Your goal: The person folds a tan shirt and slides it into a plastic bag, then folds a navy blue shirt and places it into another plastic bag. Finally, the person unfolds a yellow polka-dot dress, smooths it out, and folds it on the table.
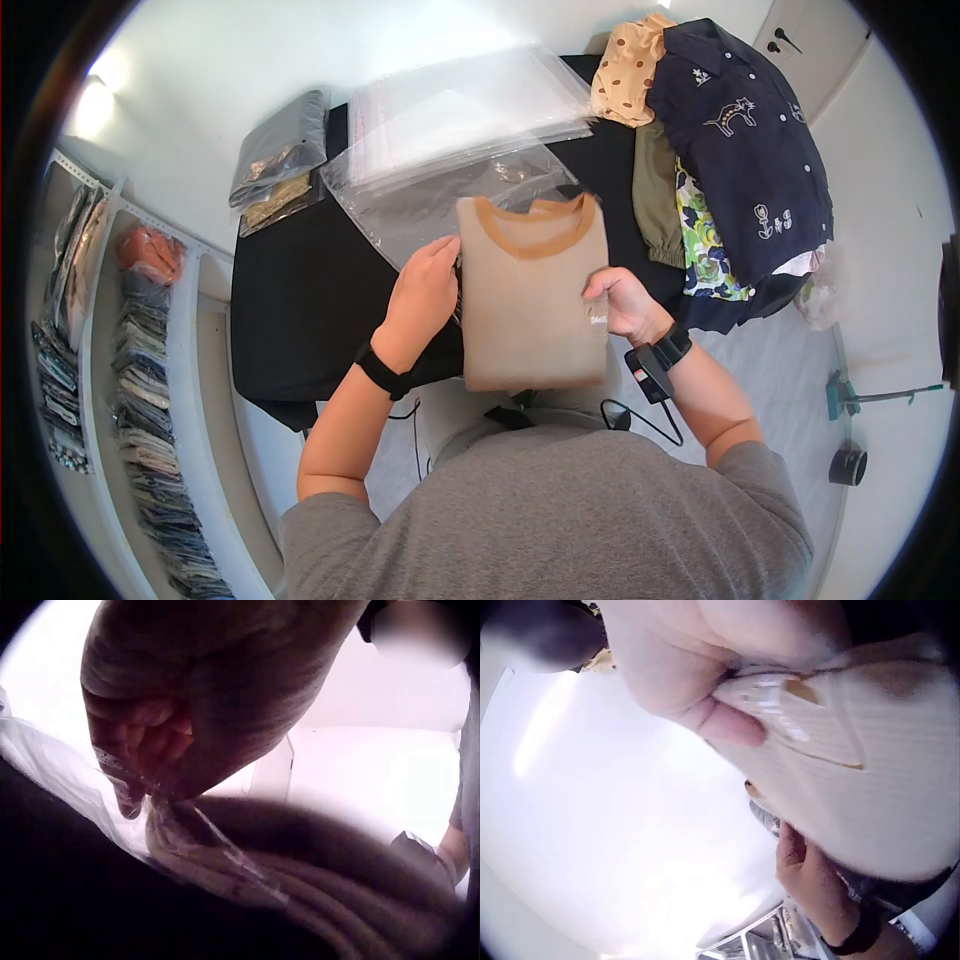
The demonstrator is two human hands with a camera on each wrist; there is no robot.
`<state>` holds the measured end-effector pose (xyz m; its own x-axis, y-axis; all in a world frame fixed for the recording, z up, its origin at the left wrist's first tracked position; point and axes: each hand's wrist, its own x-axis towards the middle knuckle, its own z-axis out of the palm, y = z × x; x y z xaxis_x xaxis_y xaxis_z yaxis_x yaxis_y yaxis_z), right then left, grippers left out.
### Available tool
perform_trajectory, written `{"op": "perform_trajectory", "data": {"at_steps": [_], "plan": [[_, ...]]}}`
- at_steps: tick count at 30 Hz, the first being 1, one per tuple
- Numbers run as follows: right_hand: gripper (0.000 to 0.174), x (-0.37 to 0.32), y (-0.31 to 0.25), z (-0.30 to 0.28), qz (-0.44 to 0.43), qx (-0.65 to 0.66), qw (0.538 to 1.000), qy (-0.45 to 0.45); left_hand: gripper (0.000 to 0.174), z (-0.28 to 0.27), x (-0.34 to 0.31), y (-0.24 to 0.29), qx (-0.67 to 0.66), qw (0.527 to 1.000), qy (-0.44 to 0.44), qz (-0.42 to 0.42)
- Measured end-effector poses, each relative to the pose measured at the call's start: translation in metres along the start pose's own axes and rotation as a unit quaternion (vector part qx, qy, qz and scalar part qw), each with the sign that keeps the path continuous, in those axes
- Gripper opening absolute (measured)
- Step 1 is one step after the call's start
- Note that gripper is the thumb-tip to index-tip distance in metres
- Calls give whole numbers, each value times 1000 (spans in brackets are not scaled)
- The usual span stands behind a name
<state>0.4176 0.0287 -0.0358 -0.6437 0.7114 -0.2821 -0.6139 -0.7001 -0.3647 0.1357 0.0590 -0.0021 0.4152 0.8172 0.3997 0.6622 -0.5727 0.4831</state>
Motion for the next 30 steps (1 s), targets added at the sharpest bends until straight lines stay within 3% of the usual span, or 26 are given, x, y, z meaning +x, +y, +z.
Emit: {"op": "perform_trajectory", "data": {"at_steps": [2,5,7,11,13,14,20,22,25,30], "plan": [[55,-3,-3,6,4,-13,1000,-28,36,-2,1,2,24,999,24,3],[48,-3,-4,17,8,-40,999,25,37,-6,11,6,22,1000,-3,-21],[47,-1,-3,20,-1,-66,996,61,43,-5,18,-3,60,995,-83,-17],[47,2,-9,21,23,-66,996,63,45,-9,32,-7,71,992,-103,-30],[47,3,-8,20,23,-62,996,53,43,-9,34,5,113,988,107,28],[47,3,-9,21,22,-63,996,51,43,-9,34,7,114,987,108,30],[47,16,-14,30,47,-85,995,33,48,-6,28,6,155,984,61,65],[45,26,-17,32,73,-152,986,8,55,-11,28,9,166,986,-15,29],[46,39,-20,33,98,-83,992,13,58,-17,34,8,201,979,-19,25],[48,46,-21,41,123,-100,987,10,59,-22,48,6,267,962,-39,36]]}}
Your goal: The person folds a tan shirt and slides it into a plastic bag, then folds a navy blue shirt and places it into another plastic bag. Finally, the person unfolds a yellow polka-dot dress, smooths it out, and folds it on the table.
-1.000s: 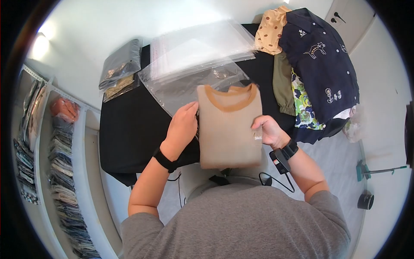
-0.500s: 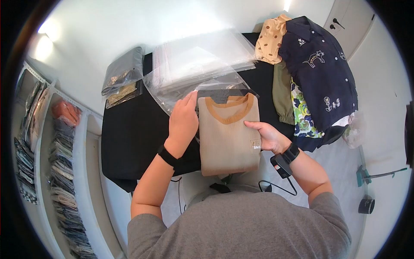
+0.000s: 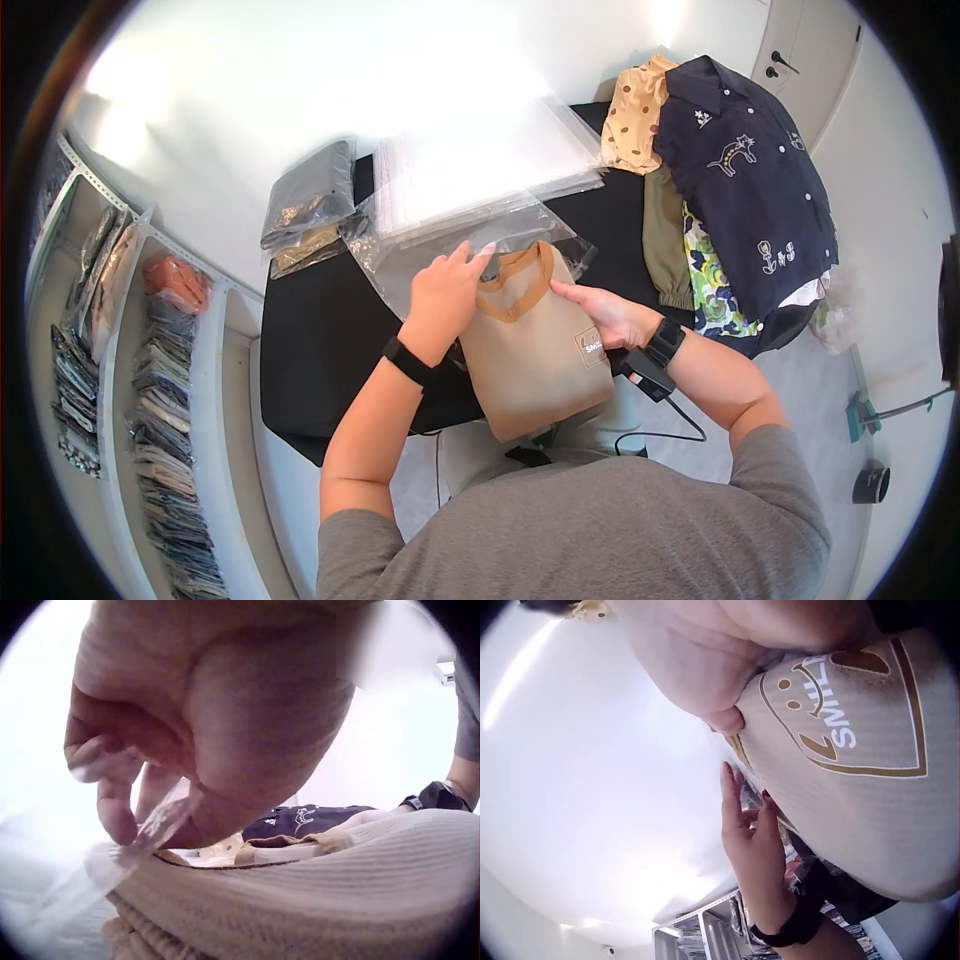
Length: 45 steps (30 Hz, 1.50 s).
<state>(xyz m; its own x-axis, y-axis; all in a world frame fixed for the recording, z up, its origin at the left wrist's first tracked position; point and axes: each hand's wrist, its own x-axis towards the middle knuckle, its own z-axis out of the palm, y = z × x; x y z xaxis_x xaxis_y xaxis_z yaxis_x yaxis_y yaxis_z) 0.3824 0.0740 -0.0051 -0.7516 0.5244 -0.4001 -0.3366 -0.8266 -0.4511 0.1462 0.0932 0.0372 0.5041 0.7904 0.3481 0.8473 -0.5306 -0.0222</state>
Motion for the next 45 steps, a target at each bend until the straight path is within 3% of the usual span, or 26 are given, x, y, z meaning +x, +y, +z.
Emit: {"op": "perform_trajectory", "data": {"at_steps": [8,10,14,16,17,19,22,26,29,34,37,41,44,45], "plan": [[49,17,-4,-2,6,-15,1000,3,65,-11,-2,5,20,1000,-5,2],[51,20,-15,-1,25,52,998,-32,67,-12,-10,8,46,998,15,32],[51,35,-35,-21,-17,60,997,-50,64,-15,-36,14,25,997,77,-1],[50,40,-39,-27,-54,45,997,24,51,-2,-56,11,25,983,93,-157],[46,39,-38,-29,-59,58,996,15,51,2,-63,11,27,983,94,-157],[45,34,-37,-24,-58,54,997,5,30,5,-75,12,-3,956,-36,-290],[43,24,-33,-9,-58,-9,998,19,22,7,-81,10,-88,938,-115,-316],[41,28,-35,-8,-32,-101,992,74,26,27,-88,0,-148,946,-47,-285],[34,38,-45,1,13,-84,993,85,23,28,-87,4,-173,947,-25,-269],[26,72,-65,-9,0,-89,992,86,19,24,-91,13,-214,922,12,-324],[31,70,-67,1,-104,-95,980,139,20,18,-94,15,-218,920,20,-323],[34,70,-66,-13,-136,-41,977,160,20,17,-94,20,-234,919,38,-314],[35,61,-58,-27,-142,9,982,123,19,9,-88,32,-262,919,47,-290],[35,54,-50,-23,-186,31,975,120,18,7,-86,36,-282,919,58,-270]]}}
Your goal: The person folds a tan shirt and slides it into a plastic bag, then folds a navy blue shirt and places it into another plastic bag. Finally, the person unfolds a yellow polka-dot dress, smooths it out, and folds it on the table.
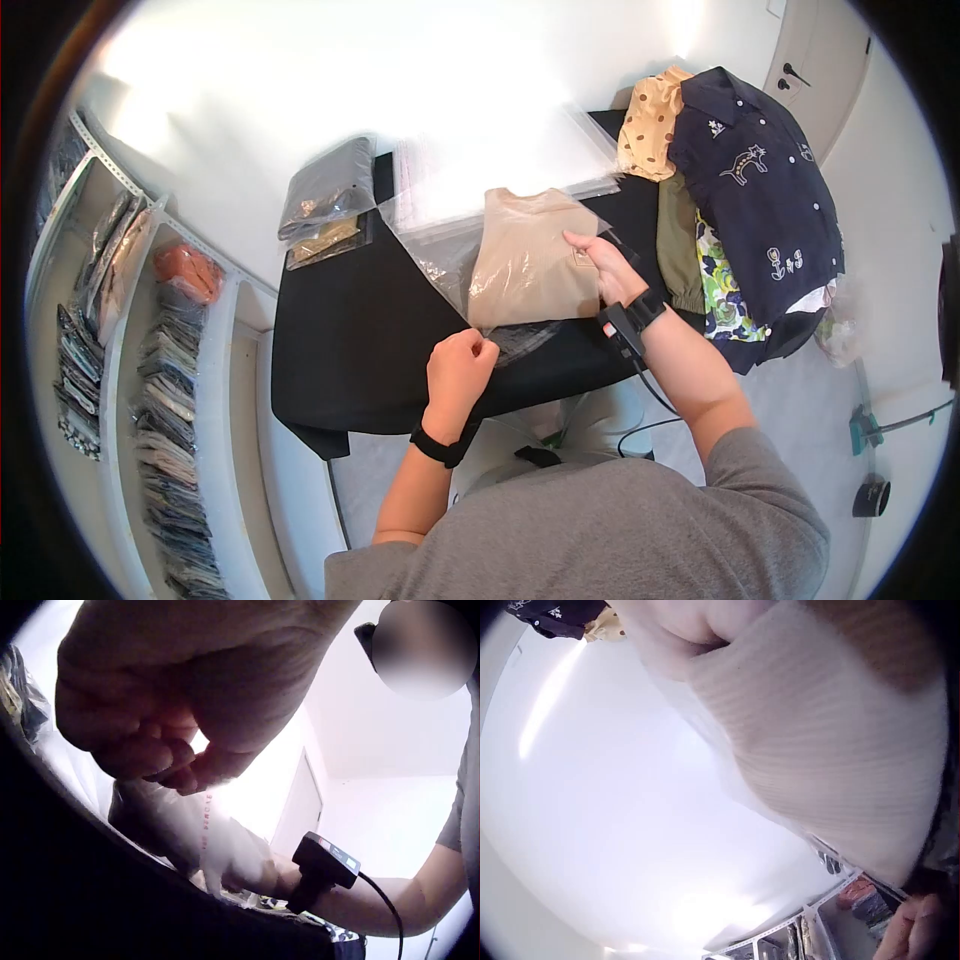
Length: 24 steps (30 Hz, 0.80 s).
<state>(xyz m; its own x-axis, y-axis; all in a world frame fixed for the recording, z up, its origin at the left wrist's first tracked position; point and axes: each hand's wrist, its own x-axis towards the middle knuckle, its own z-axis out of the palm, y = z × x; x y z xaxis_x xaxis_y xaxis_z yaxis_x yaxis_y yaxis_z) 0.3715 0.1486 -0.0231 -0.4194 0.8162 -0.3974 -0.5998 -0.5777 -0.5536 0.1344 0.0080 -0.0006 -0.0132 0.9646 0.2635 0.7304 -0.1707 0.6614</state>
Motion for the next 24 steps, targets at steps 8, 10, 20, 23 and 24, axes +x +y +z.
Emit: {"op": "perform_trajectory", "data": {"at_steps": [8,10,20,23,24], "plan": [[40,-73,44,24,-68,33,997,35,18,17,-18,-4,-36,999,-14,21],[41,-72,49,23,-21,21,999,18,18,19,-21,-7,-34,999,-4,38],[39,-15,71,46,-45,137,987,-70,15,-2,-41,-14,-221,969,-71,80],[36,-3,93,60,-40,141,989,-21,14,-1,-48,-20,-218,970,-57,90],[32,4,97,56,-18,108,994,-19,14,-2,-50,-23,-214,973,-45,79]]}}
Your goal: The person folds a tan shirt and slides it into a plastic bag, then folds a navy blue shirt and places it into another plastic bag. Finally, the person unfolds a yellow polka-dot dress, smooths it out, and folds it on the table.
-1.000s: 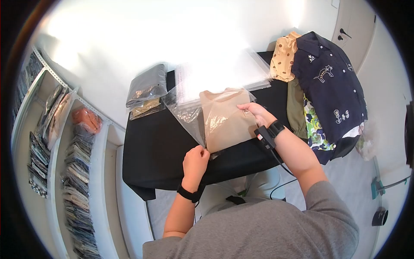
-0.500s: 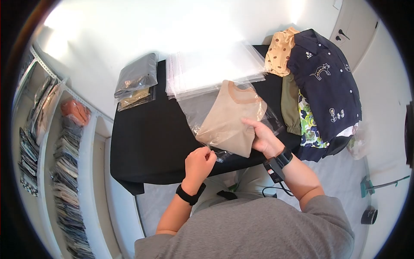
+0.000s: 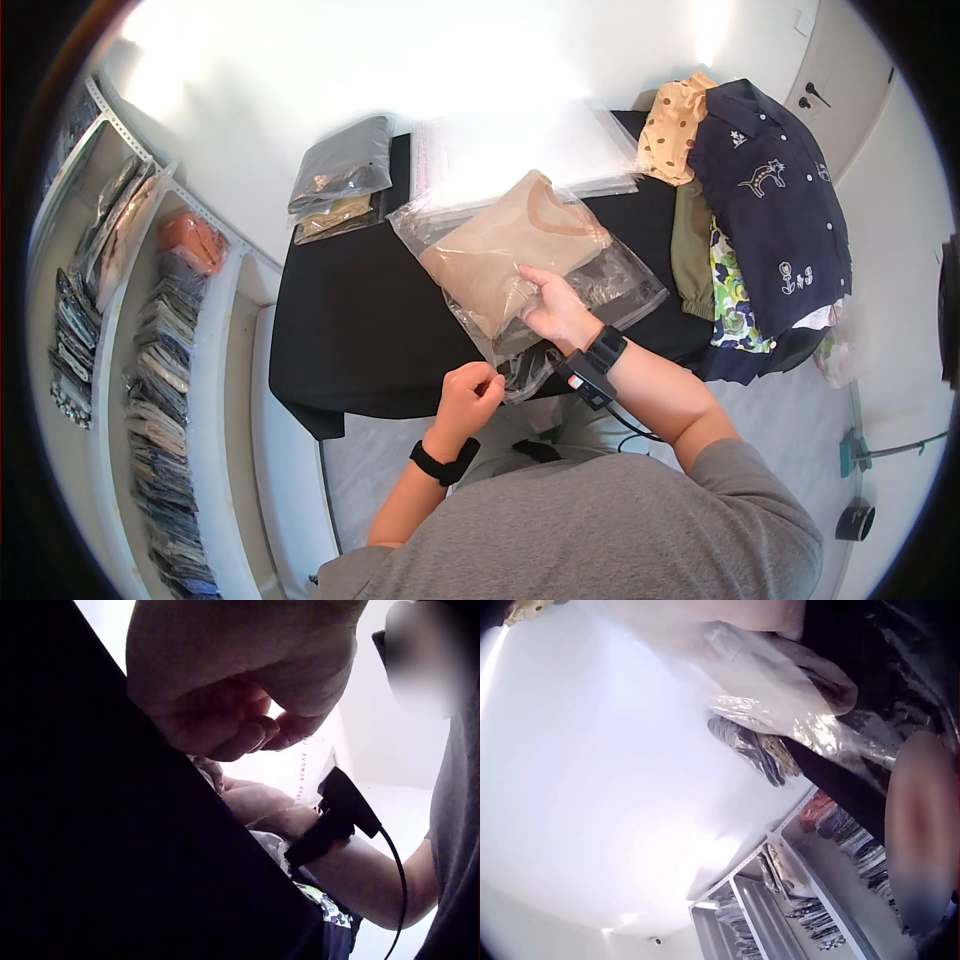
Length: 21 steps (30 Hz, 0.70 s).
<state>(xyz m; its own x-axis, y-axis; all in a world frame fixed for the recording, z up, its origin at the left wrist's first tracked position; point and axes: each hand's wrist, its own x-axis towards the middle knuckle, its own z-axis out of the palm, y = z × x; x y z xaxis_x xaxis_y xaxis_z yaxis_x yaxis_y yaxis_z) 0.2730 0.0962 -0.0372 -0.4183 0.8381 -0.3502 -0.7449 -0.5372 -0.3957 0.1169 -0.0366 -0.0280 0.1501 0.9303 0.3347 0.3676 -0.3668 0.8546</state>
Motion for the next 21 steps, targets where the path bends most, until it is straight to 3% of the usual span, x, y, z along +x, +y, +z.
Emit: {"op": "perform_trajectory", "data": {"at_steps": [4,8,11,15,18,20,21], "plan": [[32,19,0,-3,95,-41,993,-53,15,-5,-8,-6,4,1000,5,-20],[34,26,6,28,15,-16,994,-106,15,-3,-16,-11,-18,1000,-16,-6],[32,53,9,28,39,-93,994,-48,14,-4,-21,-11,-27,999,-23,-20],[32,77,8,27,87,-131,984,-81,13,-7,-22,-11,-28,999,-2,-18],[32,69,3,37,42,-134,986,-87,12,-13,-24,-13,-24,1000,11,-7],[35,57,-10,42,-85,27,991,-100,12,-15,-25,-14,-25,1000,13,-9],[35,62,-13,39,-85,27,991,-98,13,-15,-26,-14,-28,999,16,-10]]}}
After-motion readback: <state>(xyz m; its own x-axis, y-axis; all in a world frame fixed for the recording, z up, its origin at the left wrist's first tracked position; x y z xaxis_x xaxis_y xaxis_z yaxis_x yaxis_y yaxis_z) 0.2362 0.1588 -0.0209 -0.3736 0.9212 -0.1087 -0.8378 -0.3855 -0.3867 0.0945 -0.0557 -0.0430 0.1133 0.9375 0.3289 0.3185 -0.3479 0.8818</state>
